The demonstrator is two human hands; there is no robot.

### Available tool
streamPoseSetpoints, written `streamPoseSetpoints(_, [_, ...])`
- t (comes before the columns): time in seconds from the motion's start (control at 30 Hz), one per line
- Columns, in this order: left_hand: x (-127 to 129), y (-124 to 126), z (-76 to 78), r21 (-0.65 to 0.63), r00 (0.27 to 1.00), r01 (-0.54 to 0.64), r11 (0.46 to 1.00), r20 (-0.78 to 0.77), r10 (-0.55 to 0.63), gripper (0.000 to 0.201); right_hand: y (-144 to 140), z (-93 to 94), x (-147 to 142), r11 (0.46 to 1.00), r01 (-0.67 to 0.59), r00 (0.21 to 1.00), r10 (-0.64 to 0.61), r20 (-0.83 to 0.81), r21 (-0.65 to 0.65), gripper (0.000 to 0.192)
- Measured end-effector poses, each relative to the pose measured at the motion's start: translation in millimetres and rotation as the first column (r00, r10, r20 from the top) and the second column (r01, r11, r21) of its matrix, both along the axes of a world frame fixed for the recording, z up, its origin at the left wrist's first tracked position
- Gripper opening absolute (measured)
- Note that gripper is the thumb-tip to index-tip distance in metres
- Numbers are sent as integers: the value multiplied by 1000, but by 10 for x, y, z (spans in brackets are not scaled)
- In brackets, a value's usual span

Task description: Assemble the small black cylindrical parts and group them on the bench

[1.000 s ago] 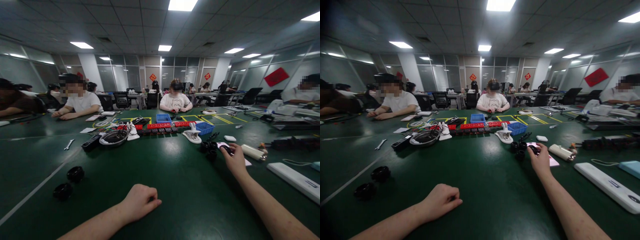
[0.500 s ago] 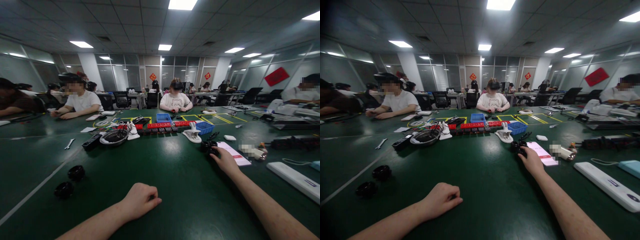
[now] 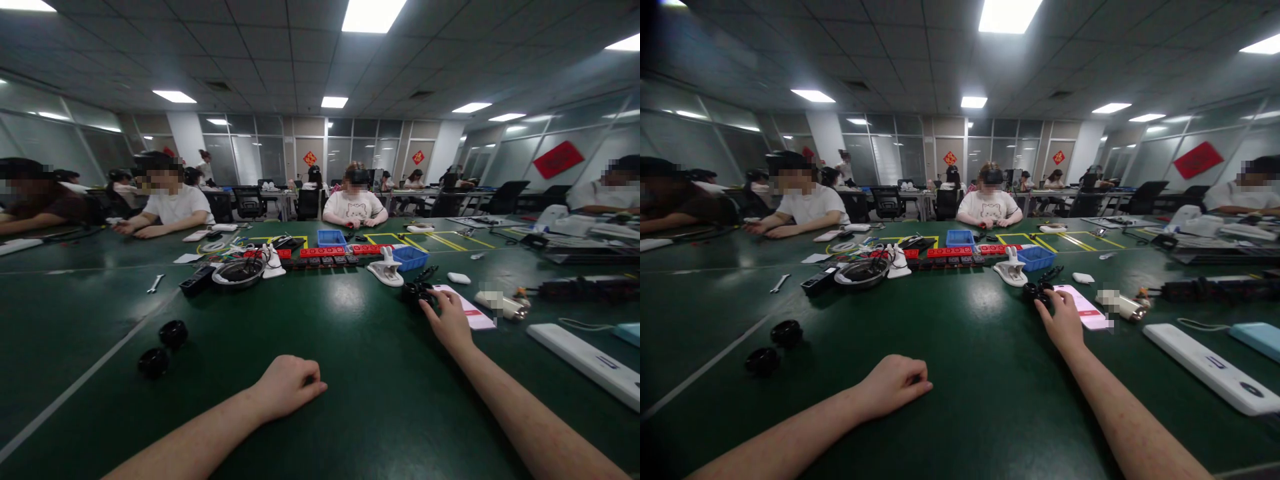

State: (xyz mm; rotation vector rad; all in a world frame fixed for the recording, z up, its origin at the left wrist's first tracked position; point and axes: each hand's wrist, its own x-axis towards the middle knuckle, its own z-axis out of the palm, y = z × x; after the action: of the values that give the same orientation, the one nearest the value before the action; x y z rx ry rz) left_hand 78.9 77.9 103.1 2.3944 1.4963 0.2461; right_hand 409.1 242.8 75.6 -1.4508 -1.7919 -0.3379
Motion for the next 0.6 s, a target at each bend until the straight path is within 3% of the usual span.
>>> streamPoseSetpoints(0.1, [-47,-88,144,112,999,-10,994,-47,15,32,-113,57,-81,988,-145,982,151,116,-61,37])
streamPoseSetpoints(0.2, [-232,-215,381,277,985,-154,949,-39,171,42,-186,69,-174,959,-229,944,261,201,-167,46])
streamPoseSetpoints(0.27, [-481,-296,536,382,928,-349,856,15,372,45,-226,63,-240,940,-259,934,302,192,-221,47])
streamPoseSetpoints(0.33, [-835,-351,646,426,817,-538,727,53,574,43,-264,54,-298,915,-278,927,335,168,-292,46])
streamPoseSetpoints(0.4, [-1250,-368,692,424,681,-670,609,24,732,44,-292,46,-337,888,-289,924,357,138,-359,44])
streamPoseSetpoints(0.47, [-1649,-348,684,377,567,-750,544,-58,822,51,-306,43,-354,870,-292,924,364,116,-396,42])
streamPoseSetpoints(0.53, [-1954,-310,646,232,479,-827,513,-190,857,62,-306,46,-353,867,-292,929,358,98,-403,41])
streamPoseSetpoints(0.6, [-2127,-269,607,119,468,-849,515,-282,837,67,-302,57,-343,869,-288,933,349,85,-401,40])
